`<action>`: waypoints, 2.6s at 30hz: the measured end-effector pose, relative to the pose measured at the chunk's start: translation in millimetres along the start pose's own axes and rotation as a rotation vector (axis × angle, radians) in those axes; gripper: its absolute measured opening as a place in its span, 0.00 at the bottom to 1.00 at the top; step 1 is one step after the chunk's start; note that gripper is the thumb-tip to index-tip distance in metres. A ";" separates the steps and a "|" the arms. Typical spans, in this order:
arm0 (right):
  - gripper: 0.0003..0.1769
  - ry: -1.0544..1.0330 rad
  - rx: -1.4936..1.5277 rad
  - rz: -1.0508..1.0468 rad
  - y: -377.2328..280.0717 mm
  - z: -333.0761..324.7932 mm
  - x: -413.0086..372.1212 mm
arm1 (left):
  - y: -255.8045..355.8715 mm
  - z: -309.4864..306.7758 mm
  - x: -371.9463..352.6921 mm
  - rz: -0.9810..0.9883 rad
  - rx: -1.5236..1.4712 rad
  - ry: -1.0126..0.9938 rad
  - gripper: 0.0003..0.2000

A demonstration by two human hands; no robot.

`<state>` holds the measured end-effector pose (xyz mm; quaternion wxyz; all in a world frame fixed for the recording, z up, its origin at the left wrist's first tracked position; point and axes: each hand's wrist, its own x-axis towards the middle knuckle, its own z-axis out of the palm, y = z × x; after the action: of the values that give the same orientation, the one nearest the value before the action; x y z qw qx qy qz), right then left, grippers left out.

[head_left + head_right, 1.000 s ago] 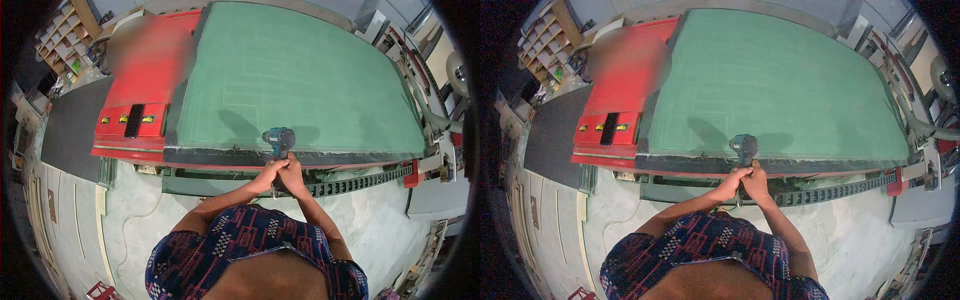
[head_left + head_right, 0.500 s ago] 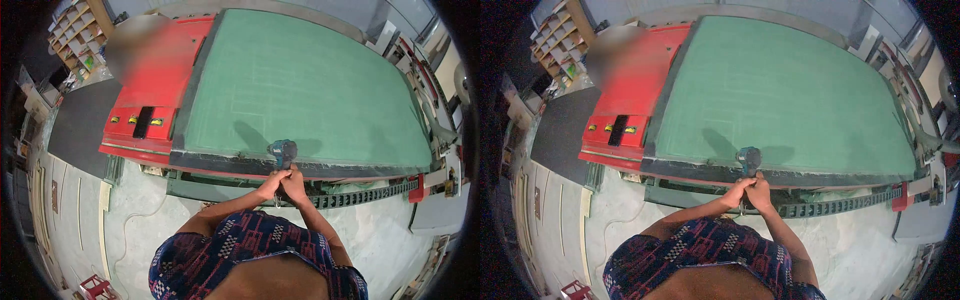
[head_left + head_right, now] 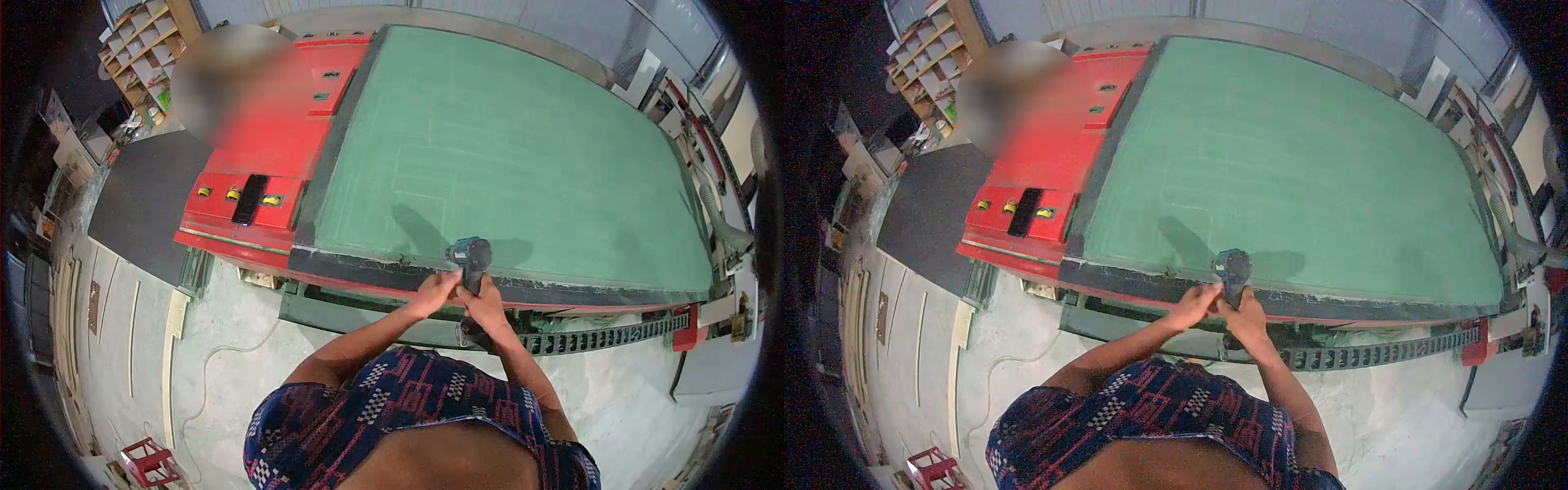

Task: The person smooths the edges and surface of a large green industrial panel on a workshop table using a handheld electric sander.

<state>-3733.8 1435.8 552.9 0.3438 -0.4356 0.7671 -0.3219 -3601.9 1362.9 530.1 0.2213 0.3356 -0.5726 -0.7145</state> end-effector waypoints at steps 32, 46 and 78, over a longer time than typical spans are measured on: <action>0.28 0.143 -0.189 0.145 -29.6 16.2 -15.2 | -14.8 35.9 -17.5 -0.359 -0.727 -0.058 0.20; 0.19 0.152 -0.216 0.155 -41.6 26.8 -12.2 | -22.8 22.2 -7.0 -0.291 -0.763 -0.123 0.17; 0.22 0.311 0.019 0.000 126.3 -203.4 -36.0 | 3.8 289.8 61.3 -0.243 -0.627 -0.027 0.12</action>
<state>-3940.7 1559.6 574.8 0.2248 -0.3774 0.8080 -0.3928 -3856.1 1513.1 554.4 0.2193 0.3073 -0.2835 -0.8815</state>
